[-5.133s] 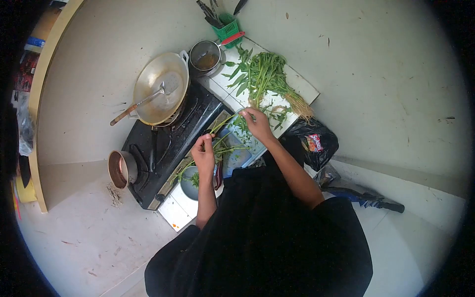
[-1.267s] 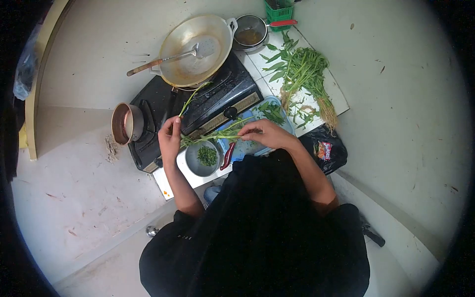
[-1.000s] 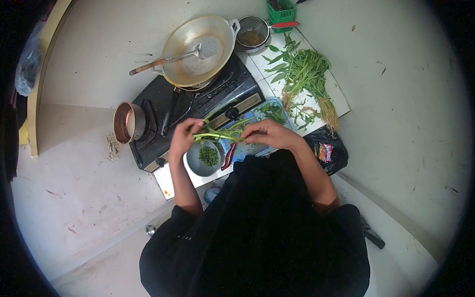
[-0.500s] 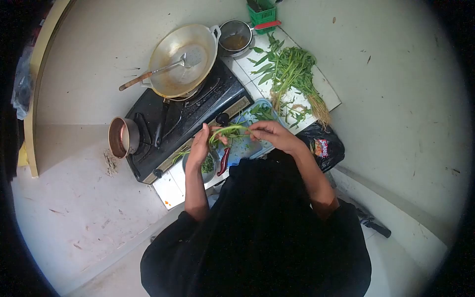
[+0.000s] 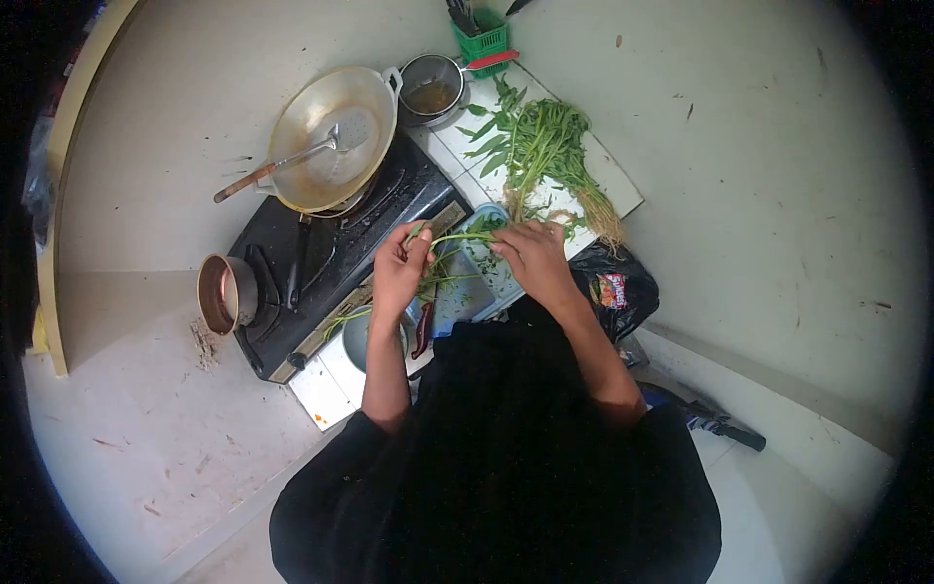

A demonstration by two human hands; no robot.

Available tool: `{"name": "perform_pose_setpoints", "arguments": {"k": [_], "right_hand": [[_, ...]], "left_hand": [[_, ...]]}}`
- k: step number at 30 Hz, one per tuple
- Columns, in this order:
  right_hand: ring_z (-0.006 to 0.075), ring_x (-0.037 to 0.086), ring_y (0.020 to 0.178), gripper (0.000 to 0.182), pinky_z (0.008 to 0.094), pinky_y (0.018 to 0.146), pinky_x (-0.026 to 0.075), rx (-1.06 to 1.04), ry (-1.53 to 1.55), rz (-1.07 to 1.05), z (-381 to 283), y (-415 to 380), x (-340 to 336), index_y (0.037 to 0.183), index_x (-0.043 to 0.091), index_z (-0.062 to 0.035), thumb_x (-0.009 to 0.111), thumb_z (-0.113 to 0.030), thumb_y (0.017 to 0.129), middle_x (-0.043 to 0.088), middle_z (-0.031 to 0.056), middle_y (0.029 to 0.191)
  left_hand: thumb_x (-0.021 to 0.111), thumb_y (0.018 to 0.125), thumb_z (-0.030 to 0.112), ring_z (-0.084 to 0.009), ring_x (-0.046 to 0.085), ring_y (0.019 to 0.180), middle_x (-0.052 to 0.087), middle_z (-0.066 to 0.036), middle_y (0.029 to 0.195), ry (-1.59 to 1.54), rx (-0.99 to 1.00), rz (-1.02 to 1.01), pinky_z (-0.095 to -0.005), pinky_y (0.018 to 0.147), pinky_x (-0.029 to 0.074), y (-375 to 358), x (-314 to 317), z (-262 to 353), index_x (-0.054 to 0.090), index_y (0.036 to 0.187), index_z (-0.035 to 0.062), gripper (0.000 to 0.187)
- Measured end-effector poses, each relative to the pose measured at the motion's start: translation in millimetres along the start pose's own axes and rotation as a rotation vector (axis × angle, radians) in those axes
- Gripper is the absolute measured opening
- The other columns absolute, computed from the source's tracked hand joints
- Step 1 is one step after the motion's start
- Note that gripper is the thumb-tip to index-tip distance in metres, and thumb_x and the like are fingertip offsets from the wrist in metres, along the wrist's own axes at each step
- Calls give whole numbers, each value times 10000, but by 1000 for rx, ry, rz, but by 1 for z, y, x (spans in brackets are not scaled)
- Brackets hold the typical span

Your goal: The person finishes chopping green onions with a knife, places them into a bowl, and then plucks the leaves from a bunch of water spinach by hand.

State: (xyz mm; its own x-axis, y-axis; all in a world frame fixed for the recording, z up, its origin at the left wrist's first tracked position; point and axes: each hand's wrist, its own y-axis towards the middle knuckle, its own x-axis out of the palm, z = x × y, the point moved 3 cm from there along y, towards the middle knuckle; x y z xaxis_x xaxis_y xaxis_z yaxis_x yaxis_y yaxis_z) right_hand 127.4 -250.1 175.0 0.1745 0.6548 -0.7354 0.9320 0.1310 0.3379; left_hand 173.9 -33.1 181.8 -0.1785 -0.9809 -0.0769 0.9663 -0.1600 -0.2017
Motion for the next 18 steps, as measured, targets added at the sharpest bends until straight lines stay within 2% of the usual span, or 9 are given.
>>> {"name": "perform_pose_setpoints", "arguments": {"k": [2,4,6,8,9,12,14,16,18], "right_hand": [[303,630,845,151,365,711,466,-8,18,15,0,-2,1,1024,675,-27,614,-103,910,689,116,960],[233,636,802,146,325,707,458,218,396,-153,7,-8,11,1004,666,-25,575,-125,948,672,112,873],[192,616,784,168,307,710,452,311,540,-206,9,-15,17,998,658,-18,549,-143,973,647,91,826],[152,596,767,197,288,714,446,402,687,-258,9,-20,20,993,650,-11,522,-160,997,623,70,779],[126,565,758,230,279,714,439,423,740,-275,10,-22,19,1004,647,-5,495,-179,1016,600,45,767],[96,516,748,277,254,730,422,486,848,-273,11,-27,14,1020,641,0,459,-208,1043,557,4,749],[93,499,747,290,239,745,412,531,905,-252,14,-33,14,1024,638,-1,450,-220,1051,536,-13,742],[92,487,764,295,238,762,398,612,977,-240,19,-41,18,1027,632,-7,445,-234,1055,531,-19,751],[94,482,759,297,240,755,398,616,1020,-251,20,-47,21,1028,628,-8,442,-238,1056,524,-20,750]], "left_hand": [[598,986,186,-18,509,613,595,32,724,-61,-34,-2,-187,512,370,2,7,-2,614,1163,-4,261],[597,985,195,-53,538,641,610,-1,750,-44,-51,-19,-214,546,402,4,12,0,603,1173,-8,276],[596,984,203,-88,566,670,625,-35,776,-26,-66,-34,-242,580,435,13,18,-10,592,1182,-12,293],[599,971,208,-206,608,807,639,-128,882,206,313,205,-322,701,467,25,21,-28,577,1177,-23,311],[607,952,204,-311,591,935,629,-189,975,450,487,357,-376,802,456,14,27,5,569,1167,-31,320],[614,939,162,-329,576,970,632,-170,985,557,589,519,-367,846,446,-3,30,24,589,1124,-38,273],[638,926,142,-305,586,990,643,-166,1016,410,464,381,-363,828,455,-13,30,9,612,1084,-38,241],[645,929,135,-264,590,1055,649,-165,1072,210,112,-115,-355,828,468,-17,47,-6,631,1064,-31,214],[642,944,167,-215,596,1087,651,-159,1118,153,84,-163,-321,848,478,-22,62,-15,620,1132,-20,266]]}}
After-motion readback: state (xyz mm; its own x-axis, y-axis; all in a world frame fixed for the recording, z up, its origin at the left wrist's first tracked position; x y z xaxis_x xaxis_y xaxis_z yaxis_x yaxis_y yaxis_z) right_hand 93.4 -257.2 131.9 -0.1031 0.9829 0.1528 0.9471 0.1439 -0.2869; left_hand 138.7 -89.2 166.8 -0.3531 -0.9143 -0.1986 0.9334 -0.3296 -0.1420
